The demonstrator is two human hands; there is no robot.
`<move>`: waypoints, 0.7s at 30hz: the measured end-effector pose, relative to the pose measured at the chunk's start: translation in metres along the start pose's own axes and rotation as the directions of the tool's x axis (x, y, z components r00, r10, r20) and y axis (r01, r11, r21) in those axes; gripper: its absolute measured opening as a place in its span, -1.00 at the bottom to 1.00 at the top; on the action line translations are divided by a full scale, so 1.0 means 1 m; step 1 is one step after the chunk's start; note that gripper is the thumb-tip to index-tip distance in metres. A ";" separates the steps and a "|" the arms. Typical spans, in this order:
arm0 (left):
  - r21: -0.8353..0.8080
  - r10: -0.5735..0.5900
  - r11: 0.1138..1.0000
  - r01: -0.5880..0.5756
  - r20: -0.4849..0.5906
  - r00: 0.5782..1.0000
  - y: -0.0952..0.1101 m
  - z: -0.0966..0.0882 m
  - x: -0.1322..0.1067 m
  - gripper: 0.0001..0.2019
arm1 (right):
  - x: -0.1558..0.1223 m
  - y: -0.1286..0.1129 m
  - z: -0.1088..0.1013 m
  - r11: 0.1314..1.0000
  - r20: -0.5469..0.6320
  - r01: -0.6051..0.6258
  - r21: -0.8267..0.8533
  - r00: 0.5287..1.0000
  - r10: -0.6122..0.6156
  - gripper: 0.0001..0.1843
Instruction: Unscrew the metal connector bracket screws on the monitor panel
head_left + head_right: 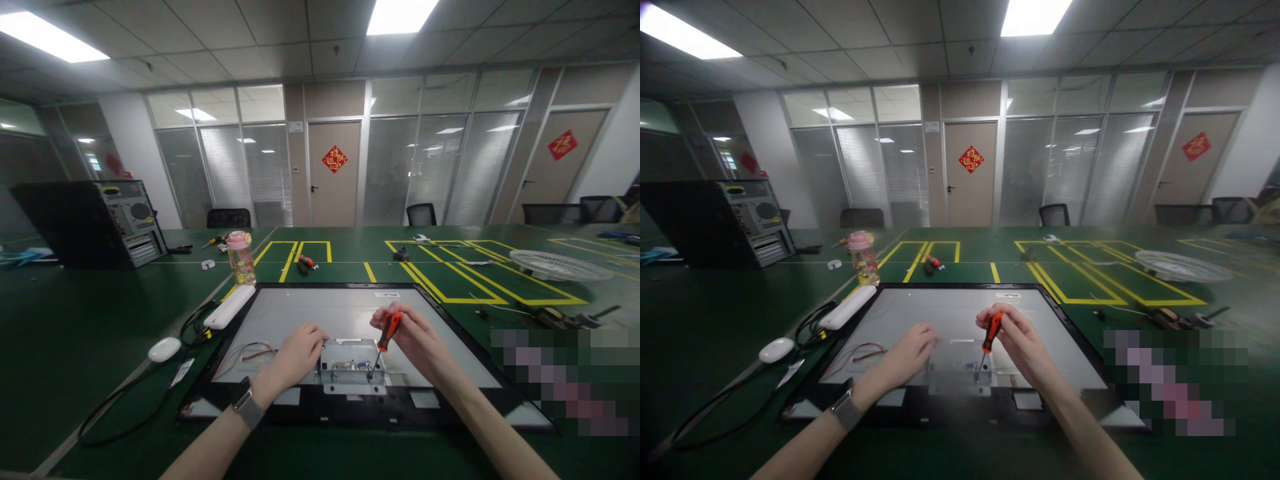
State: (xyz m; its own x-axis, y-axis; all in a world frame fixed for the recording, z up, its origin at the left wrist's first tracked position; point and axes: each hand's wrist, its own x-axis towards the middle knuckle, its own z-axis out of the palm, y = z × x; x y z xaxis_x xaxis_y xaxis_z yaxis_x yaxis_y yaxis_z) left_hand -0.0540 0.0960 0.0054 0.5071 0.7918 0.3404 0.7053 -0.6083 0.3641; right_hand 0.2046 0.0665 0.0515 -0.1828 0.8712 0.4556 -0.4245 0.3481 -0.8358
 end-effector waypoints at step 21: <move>0.008 -0.007 1.000 0.007 0.021 1.000 0.000 0.000 0.001 -0.73 | -0.001 0.001 -0.005 0.999 0.022 -0.025 0.029 0.999 0.025 -0.71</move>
State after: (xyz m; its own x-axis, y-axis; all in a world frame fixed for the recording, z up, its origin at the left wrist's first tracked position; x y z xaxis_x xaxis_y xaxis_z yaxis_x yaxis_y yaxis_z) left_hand -0.0536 0.0962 0.0060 0.5125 0.7969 0.3198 0.7125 -0.6025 0.3596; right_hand 0.2087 0.0681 0.0489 -0.2130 0.8716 0.4415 -0.4456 0.3154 -0.8378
